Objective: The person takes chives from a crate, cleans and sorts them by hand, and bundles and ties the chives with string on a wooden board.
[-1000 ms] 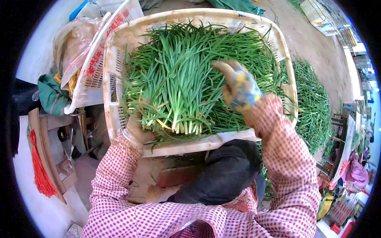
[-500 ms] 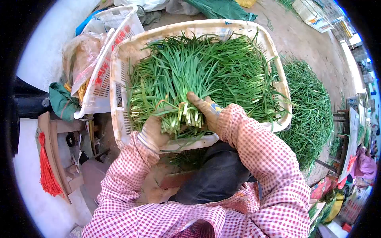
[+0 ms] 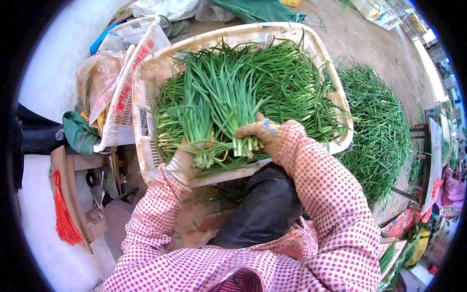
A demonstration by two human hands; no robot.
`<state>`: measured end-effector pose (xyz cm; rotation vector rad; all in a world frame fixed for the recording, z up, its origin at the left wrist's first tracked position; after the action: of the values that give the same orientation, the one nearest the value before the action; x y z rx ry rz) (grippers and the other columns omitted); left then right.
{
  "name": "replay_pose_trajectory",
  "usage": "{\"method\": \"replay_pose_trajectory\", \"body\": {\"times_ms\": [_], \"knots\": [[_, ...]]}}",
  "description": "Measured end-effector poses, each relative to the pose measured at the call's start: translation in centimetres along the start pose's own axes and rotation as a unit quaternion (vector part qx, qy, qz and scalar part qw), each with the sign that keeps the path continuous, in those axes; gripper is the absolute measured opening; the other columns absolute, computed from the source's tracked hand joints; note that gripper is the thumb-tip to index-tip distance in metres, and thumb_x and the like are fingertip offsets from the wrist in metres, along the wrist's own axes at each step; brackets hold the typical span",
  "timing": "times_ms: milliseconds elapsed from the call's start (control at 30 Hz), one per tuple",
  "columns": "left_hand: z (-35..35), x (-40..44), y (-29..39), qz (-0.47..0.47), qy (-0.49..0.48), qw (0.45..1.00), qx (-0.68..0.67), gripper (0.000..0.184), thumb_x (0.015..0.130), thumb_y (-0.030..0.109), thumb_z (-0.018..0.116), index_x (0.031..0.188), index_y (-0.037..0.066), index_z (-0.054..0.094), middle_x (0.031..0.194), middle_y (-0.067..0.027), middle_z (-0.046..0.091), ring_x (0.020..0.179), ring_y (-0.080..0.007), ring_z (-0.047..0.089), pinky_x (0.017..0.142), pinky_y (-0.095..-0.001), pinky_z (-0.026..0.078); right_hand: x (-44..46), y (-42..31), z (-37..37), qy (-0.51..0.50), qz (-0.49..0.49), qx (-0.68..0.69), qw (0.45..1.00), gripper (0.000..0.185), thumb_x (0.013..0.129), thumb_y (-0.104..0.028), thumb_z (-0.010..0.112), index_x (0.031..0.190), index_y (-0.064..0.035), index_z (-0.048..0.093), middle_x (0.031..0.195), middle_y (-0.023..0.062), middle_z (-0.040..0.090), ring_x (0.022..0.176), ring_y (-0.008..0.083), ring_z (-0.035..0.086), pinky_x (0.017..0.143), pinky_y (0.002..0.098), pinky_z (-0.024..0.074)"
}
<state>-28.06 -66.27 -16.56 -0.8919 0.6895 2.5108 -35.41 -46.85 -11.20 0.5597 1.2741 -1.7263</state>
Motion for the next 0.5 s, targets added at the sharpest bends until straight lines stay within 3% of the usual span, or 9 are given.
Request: {"method": "replay_pose_trajectory", "body": {"times_ms": [33,67,100,167,233,367,433,467,500], "knots": [[1.2,-1.1,-0.1,-0.101,-0.016,0.993,-0.059,0.055,0.078,-0.003,0.067,0.125,0.008,0.04,0.104,-0.0111,0.06,0.089,-0.027,0.063,0.075,-0.0435,0.057,0.0,-0.2,-1.2,0.002,-0.007,0.005,1.0,0.107,0.071,0.008,0.068,0.149,-0.0105,-0.003,0.11,0.0183,0.06,0.08,0.0279,0.068,0.063,0.0409,0.0586],[2.6,-2.3,0.7,0.02,-0.035,0.997,0.061,0.058,0.077,-0.003,0.068,0.126,0.006,0.037,0.104,-0.0128,0.061,0.089,-0.0279,0.064,0.074,-0.0439,0.057,-0.1,-0.4,-2.5,-0.009,-0.018,0.017,1.0,0.105,0.071,0.009,0.068,0.149,-0.0099,-0.001,0.11,0.018,0.06,0.08,0.0282,0.068,0.064,0.0411,0.0587],[2.3,-2.4,0.6,0.018,-0.035,0.997,0.062,0.058,0.077,-0.003,0.068,0.126,0.006,0.037,0.104,-0.0128,0.061,0.089,-0.0279,0.064,0.074,-0.0439,0.057,-0.2,-0.6,-3.5,-0.021,-0.03,0.029,0.999,0.104,0.071,0.009,0.067,0.149,-0.0092,0.001,0.111,0.0177,0.06,0.081,0.0285,0.068,0.065,0.0414,0.0588],[0.4,-2.1,0.9,0.058,0.053,0.988,0.133,0.057,0.076,-0.001,0.07,0.125,0.004,0.041,0.108,-0.0139,0.061,0.089,-0.0273,0.064,0.075,-0.0427,0.057,0.3,0.1,-6.1,-0.012,-0.034,0.011,0.999,0.087,0.073,0.008,0.064,0.146,-0.0073,0.019,0.115,0.0169,0.059,0.088,0.0283,0.067,0.074,0.0398,0.0588],[1.2,-2.2,0.7,0.07,0.027,0.989,0.127,0.057,0.076,0.001,0.071,0.125,0.002,0.042,0.109,-0.014,0.06,0.09,-0.0263,0.063,0.076,-0.04,0.057,-0.4,0.0,-5.9,-0.024,-0.04,0.039,0.998,0.076,0.074,0.008,0.062,0.141,-0.0059,0.03,0.115,0.0157,0.06,0.091,0.0275,0.067,0.076,0.0396,0.0586],[0.6,-3.3,2.3,0.084,0.015,0.966,0.244,0.062,0.078,0.009,0.073,0.13,0.002,0.039,0.114,-0.0139,0.058,0.106,-0.0253,0.056,0.089,-0.0396,0.05,0.8,0.8,-6.8,-0.077,-0.056,0.078,0.992,0.075,0.073,0.009,0.061,0.14,-0.0057,0.032,0.115,0.0159,0.061,0.09,0.0274,0.067,0.075,0.0392,0.0589],[2.0,-6.7,5.4,0.227,0.166,0.814,0.508,0.067,0.08,0.018,0.072,0.132,0.0,0.035,0.119,-0.0157,0.055,0.113,-0.0259,0.053,0.096,-0.039,0.045,0.0,0.1,-6.4,-0.091,-0.079,0.06,0.991,0.075,0.071,0.006,0.062,0.139,-0.0057,0.035,0.115,0.015,0.061,0.094,0.0265,0.066,0.077,0.0393,0.0581],[3.0,-8.2,6.2,0.265,0.186,0.728,0.604,0.059,0.079,0.021,0.071,0.127,-0.001,0.043,0.124,-0.0208,0.052,0.113,-0.0309,0.053,0.099,-0.04,0.042,-0.1,0.0,-6.6,-0.071,-0.085,0.065,0.992,0.075,0.071,0.004,0.068,0.138,-0.0042,0.035,0.108,0.0146,0.064,0.086,0.0255,0.068,0.072,0.0407,0.0583],[4.0,-8.7,6.7,0.266,0.185,0.726,0.607,0.059,0.079,0.021,0.071,0.127,-0.001,0.043,0.124,-0.0208,0.052,0.113,-0.0309,0.053,0.099,-0.04,0.042,-0.3,-0.1,-6.4,-0.072,-0.088,0.068,0.991,0.075,0.071,0.004,0.068,0.138,-0.0042,0.035,0.108,0.0146,0.064,0.086,0.0255,0.068,0.072,0.0407,0.0583]]}}
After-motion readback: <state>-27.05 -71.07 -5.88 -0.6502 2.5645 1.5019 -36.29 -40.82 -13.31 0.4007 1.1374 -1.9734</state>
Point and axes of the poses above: each hand's wrist, its own x-axis towards the middle knuckle, its own z-axis out of the palm, y = z × x, the point moved 6 cm from there along x, towards the middle knuckle
